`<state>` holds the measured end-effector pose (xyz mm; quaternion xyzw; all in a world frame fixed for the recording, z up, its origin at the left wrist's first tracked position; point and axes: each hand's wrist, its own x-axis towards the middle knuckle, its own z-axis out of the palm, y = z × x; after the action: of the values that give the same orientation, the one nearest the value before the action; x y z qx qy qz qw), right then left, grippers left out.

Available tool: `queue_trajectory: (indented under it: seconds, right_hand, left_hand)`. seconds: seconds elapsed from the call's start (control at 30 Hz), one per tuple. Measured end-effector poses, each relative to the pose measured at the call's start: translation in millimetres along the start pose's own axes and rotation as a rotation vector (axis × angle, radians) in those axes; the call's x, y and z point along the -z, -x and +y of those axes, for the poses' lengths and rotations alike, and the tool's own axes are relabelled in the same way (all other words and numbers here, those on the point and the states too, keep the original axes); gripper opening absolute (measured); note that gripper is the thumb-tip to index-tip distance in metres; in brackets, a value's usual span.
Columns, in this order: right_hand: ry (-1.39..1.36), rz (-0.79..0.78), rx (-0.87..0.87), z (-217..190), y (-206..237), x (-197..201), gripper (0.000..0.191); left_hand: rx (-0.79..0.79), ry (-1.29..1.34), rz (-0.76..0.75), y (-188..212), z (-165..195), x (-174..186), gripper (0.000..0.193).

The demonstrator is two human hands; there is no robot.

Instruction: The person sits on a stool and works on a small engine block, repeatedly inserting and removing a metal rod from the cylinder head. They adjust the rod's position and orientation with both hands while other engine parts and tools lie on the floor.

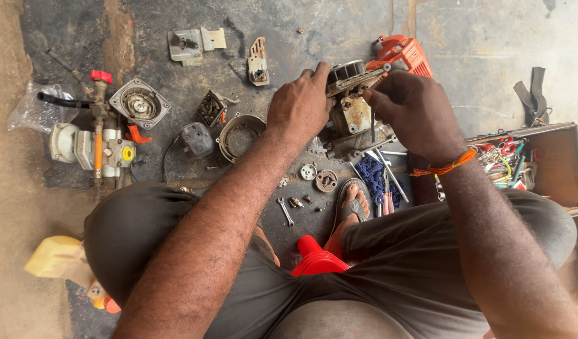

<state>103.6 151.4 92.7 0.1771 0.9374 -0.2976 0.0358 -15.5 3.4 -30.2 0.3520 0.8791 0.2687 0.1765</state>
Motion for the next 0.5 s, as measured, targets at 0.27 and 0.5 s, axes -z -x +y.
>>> queue_trajectory:
  seconds: [0.27, 0.5]
  right_hand:
    - [-0.063, -0.021, -0.113, 4, -7, -14, 0.03]
    - [0.047, -0.049, -0.116, 1, -7, -20, 0.033]
  left_hand:
    - [0.003, -0.002, 0.003, 1, 0, -2, 0.057]
    - [0.019, -0.002, -0.015, -2, 4, -2, 0.053]
